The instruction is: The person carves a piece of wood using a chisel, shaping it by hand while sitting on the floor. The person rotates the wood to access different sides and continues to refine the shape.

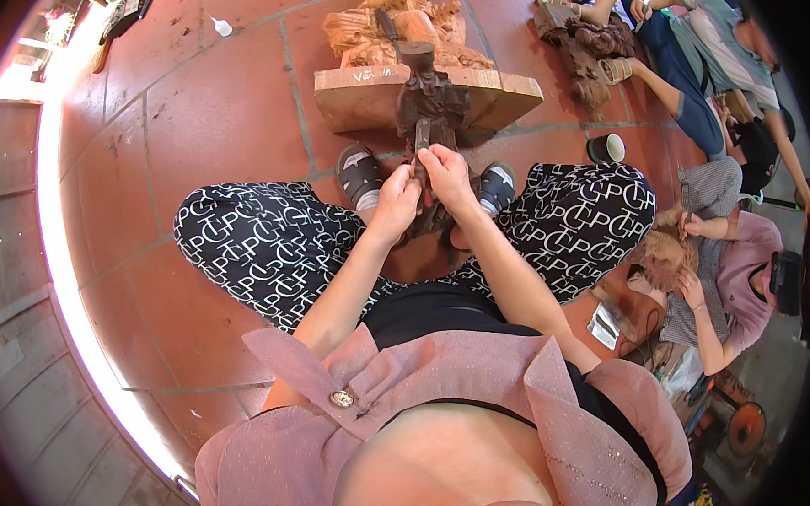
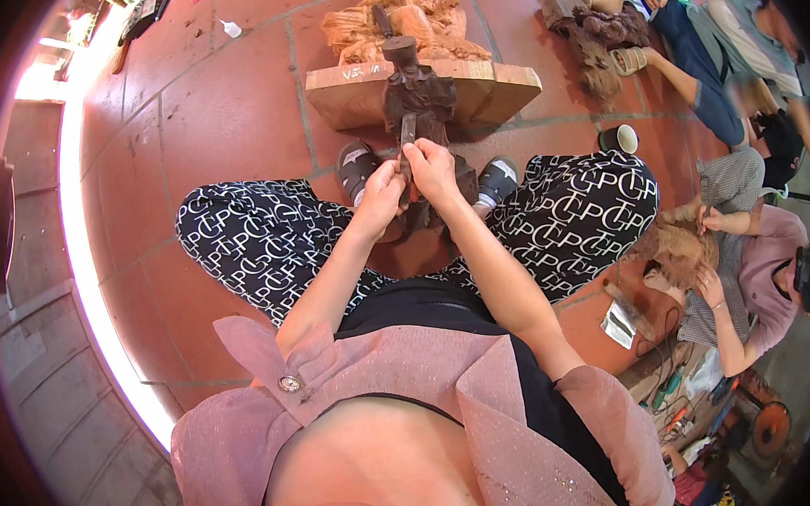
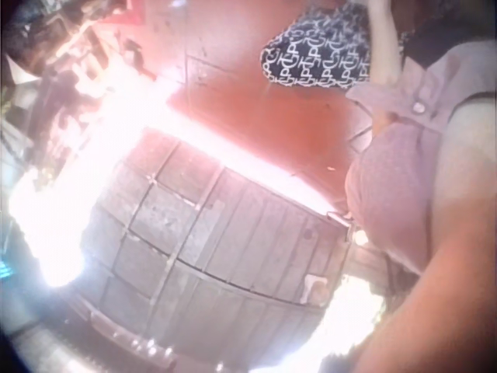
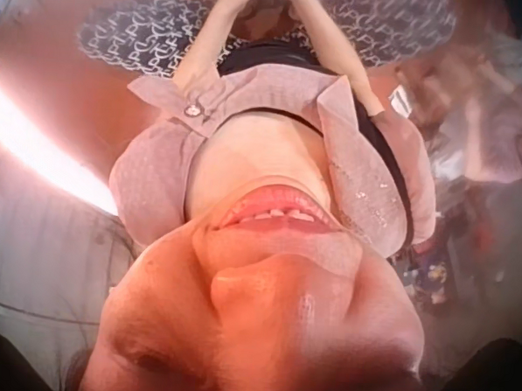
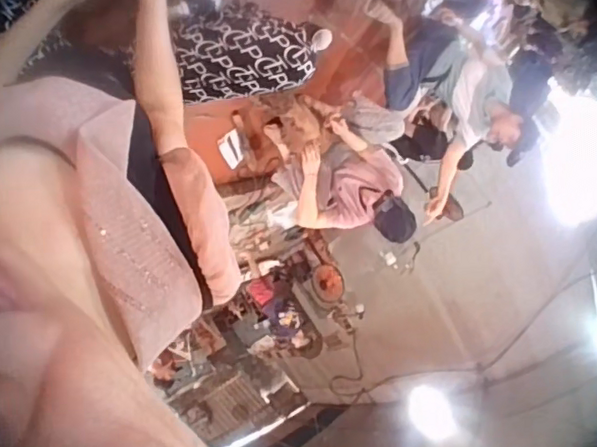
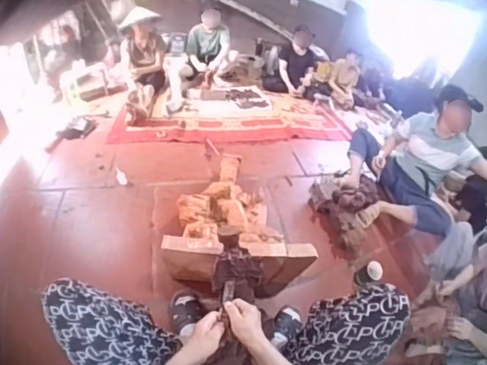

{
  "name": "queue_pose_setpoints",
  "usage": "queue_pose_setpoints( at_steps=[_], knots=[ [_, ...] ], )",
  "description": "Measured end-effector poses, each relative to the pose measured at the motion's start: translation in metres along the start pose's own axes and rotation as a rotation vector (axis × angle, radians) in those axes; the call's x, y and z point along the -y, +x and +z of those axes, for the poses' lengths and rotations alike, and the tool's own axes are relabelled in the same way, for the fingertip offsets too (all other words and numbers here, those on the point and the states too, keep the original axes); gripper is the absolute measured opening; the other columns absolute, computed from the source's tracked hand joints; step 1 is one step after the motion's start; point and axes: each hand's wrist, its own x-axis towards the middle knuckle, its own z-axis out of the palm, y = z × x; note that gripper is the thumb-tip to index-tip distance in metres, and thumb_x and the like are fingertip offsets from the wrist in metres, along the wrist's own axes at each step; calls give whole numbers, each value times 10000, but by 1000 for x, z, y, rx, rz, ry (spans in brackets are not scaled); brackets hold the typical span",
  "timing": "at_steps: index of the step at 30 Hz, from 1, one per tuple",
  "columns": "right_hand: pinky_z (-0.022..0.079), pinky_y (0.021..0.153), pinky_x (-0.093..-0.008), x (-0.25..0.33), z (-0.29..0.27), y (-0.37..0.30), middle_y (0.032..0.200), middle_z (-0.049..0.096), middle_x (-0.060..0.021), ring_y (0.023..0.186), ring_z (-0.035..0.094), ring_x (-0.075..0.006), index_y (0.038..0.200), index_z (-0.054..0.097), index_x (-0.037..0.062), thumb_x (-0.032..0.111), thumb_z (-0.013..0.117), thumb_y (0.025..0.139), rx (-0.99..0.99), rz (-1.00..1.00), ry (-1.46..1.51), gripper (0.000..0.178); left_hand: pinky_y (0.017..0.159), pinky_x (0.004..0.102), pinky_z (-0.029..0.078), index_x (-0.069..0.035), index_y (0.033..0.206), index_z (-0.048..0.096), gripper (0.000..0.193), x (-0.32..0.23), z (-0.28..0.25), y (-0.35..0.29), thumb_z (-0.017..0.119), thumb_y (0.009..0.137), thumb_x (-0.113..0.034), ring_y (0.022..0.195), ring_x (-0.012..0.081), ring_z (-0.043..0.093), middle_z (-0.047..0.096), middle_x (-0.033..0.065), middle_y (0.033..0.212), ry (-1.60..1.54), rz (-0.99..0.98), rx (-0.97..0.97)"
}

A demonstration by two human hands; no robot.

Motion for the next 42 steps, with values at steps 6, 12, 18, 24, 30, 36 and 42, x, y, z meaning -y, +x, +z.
queue_pose_setpoints(
  at_steps=[6, 12, 18, 24, 30, 36, 42],
  knots=[
    [385, 449, -298, 19, 4, 12, 492, 494, -77, 455, 477, -116, 670, 554, 2, 211, 518, 841, -93, -163, -110, 272, 444, 170, 323, -32, 979, 517, 186, -8, -5, 15, 371, 881, -95, 536, 18, 411, 507, -25, 706, 1, 189, 8],
    [391, 447, -292, -15, 5, 9, 492, 508, -74, 453, 478, -106, 631, 542, -1, 221, 521, 833, -97, -126, -161, 301, 432, 171, 319, -30, 980, 519, 195, -3, -6, 0, 366, 878, -98, 517, 35, 432, 526, -4, 681, -125, -31, 31],
    [397, 417, -291, 19, 7, 7, 465, 503, -73, 394, 508, -134, 647, 552, 0, 227, 511, 838, -77, -154, -129, 299, 420, 167, 314, -30, 960, 523, 184, -4, -8, 14, 390, 879, -129, 503, 32, 438, 526, -2, 648, -48, 138, -4],
    [396, 432, -302, -3, 6, 8, 477, 504, -74, 415, 495, -138, 631, 541, -4, 220, 525, 828, -100, -191, -170, 298, 415, 167, 299, -40, 932, 522, 170, -5, -7, 0, 381, 885, -122, 469, 38, 405, 510, -1, 633, -139, 28, 25],
    [403, 431, -303, -9, 6, 14, 487, 521, -72, 415, 507, -129, 629, 549, -7, 226, 532, 822, -84, -152, -168, 303, 406, 170, 264, -42, 923, 507, 162, -1, -7, 5, 377, 889, -131, 468, 40, 377, 502, 5, 646, -179, -30, 27],
    [413, 432, -293, 4, 12, -2, 490, 525, -74, 422, 519, -119, 632, 554, -8, 218, 533, 823, -97, -76, -122, 297, 398, 172, 258, -37, 930, 495, 157, -4, -11, -8, 378, 883, -130, 469, 39, 366, 510, 27, 652, -253, -89, 83],
    [390, 385, -283, 10, 11, -16, 478, 512, -69, 363, 513, -133, 655, 550, -14, 191, 511, 844, -105, -190, -218, 281, 399, 165, 270, -39, 940, 495, 158, 7, -8, -14, 375, 886, -126, 462, 41, 370, 519, 29, 663, -229, -101, 70]
  ],
)
